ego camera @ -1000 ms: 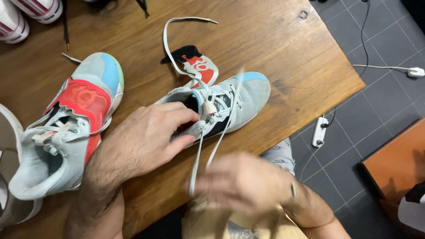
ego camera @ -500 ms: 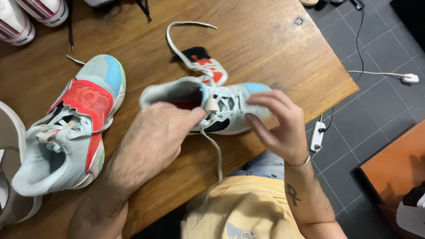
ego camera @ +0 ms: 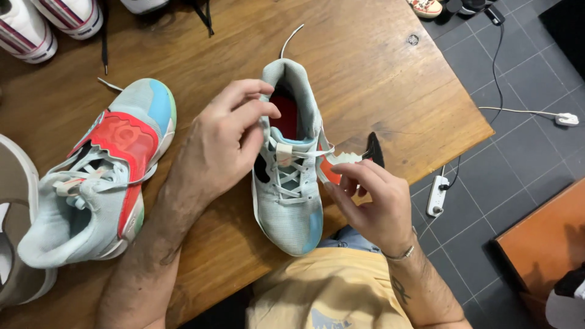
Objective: The person removes the shoelaces from a pair of light blue and red high-top sneakers. They pull the laces out of the eyelets one by one, starting from the top and working downwards, and place the removed laces on the wooden table.
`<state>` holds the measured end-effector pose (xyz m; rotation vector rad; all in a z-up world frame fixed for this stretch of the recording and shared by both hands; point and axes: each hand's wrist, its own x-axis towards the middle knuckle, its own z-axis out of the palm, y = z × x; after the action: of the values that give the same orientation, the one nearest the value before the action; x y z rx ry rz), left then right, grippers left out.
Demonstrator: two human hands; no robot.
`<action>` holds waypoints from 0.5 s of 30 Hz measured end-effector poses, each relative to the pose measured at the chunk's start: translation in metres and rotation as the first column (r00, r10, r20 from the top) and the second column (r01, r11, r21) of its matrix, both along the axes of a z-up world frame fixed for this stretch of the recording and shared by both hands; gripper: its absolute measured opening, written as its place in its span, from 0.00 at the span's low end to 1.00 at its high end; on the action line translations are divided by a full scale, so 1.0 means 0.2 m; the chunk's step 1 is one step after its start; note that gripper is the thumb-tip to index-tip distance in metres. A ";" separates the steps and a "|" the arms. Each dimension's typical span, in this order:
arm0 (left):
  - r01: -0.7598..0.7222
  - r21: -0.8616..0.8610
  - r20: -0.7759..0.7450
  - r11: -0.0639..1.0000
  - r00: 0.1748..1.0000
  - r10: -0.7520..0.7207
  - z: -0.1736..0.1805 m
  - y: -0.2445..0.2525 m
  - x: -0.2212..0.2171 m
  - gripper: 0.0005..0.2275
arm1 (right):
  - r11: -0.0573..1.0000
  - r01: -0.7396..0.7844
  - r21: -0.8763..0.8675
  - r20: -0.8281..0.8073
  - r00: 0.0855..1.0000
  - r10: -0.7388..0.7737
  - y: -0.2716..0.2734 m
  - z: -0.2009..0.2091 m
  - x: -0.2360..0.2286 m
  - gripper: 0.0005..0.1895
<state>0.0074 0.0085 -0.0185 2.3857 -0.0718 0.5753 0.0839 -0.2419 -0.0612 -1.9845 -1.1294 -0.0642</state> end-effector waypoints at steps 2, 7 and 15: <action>-0.010 -0.009 -0.010 1.000 1.000 0.010 0.00 0.00 -0.01 0.06 | 1.000 -0.019 0.021 0.016 1.000 0.019 0.04 0.02 0.00 0.06; -0.048 -0.029 -0.059 0.998 0.997 0.047 0.00 0.03 -0.01 0.04 | 0.995 -0.074 0.062 0.223 0.973 0.059 0.21 0.03 0.01 0.07; -0.037 -0.262 -0.272 0.964 0.962 -0.037 -0.01 0.16 -0.02 0.08 | 1.000 -0.003 0.016 0.277 0.961 -0.001 0.31 -0.07 0.08 0.05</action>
<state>0.0036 0.0411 -0.0198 2.1786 0.1211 0.2310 0.0994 -0.1798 -0.0752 -2.0030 -1.3009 -0.3594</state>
